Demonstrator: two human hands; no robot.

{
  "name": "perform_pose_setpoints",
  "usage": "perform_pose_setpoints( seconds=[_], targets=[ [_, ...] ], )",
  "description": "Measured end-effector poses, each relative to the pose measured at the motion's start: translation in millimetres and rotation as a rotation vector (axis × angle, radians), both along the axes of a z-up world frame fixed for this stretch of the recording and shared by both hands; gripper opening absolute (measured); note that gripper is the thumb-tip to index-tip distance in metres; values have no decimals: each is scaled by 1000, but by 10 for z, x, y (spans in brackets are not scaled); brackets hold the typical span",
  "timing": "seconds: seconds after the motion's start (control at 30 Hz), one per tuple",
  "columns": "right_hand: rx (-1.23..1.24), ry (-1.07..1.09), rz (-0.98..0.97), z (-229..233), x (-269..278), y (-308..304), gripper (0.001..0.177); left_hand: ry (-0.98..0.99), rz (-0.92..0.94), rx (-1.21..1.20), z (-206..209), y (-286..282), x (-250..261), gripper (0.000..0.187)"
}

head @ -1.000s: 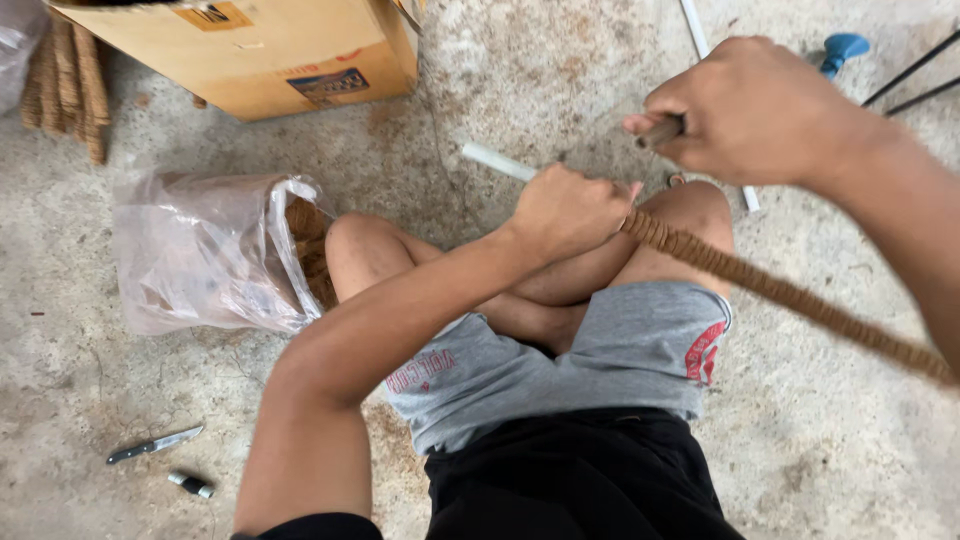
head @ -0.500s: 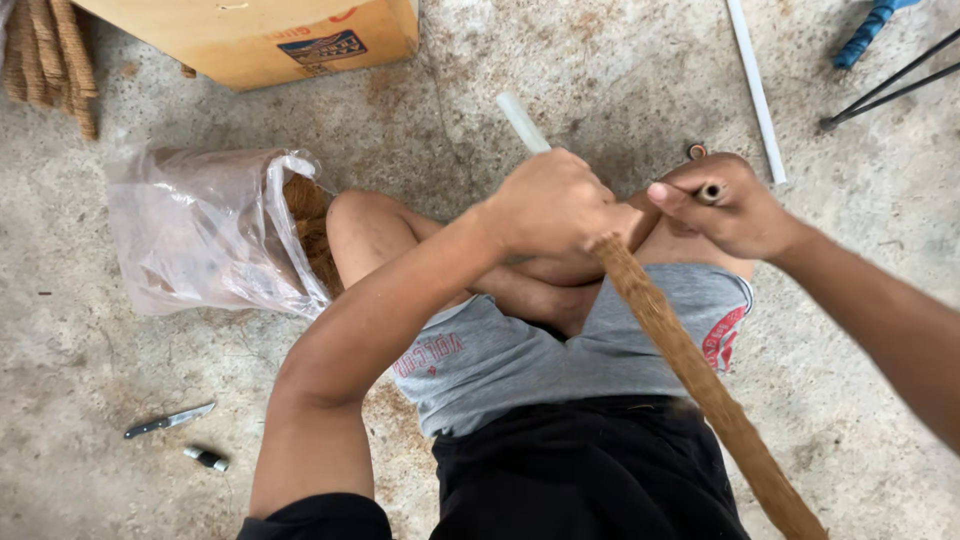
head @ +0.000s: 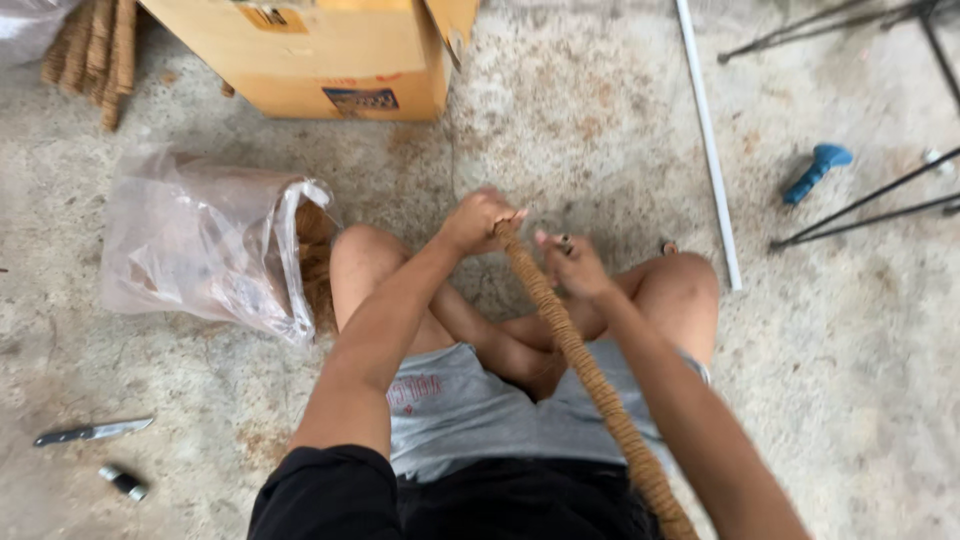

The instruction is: The person sits on the floor and wraps a bundle of coconut coir around a long white PVC pipe. They repeatedly pull strands from a plastic bag, wrap them around the pipe, and adjust the tension to create a thick rope.

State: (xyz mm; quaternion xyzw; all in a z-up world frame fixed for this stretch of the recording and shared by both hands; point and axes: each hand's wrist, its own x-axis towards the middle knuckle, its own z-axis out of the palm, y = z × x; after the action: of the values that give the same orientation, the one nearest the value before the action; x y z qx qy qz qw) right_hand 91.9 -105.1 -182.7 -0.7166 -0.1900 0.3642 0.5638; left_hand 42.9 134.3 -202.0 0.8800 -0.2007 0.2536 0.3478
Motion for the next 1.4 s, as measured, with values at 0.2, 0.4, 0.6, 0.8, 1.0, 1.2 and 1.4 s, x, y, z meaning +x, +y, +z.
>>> perform_pose_setpoints(
  seconds=[0.2,0.4,0.6,0.8,1.0,1.2,1.4],
  targets=[
    [97,347,-226,-103,-246,306,40,306,177,-320,-549,-40,63,11],
    [70,148,-222,159,2,377,45,334,480,-604,-653,-327,247,28],
    [72,44,-243,351,163,336,46,389,498,-938,-479,-521,404,51],
    [179,-55,-306,705,345,125,45,460,489,-961,85,-526,516,58],
    [95,-232,-264,1418,420,59,49,554,488,-835,917,-506,659,45],
    [-403,-970,177,2132,-8,132,28,755,536,-489,1484,-581,758,28],
    [-845,-1303,550,2775,-75,290,21,458,411,28,1635,-890,506,15]
  ],
)
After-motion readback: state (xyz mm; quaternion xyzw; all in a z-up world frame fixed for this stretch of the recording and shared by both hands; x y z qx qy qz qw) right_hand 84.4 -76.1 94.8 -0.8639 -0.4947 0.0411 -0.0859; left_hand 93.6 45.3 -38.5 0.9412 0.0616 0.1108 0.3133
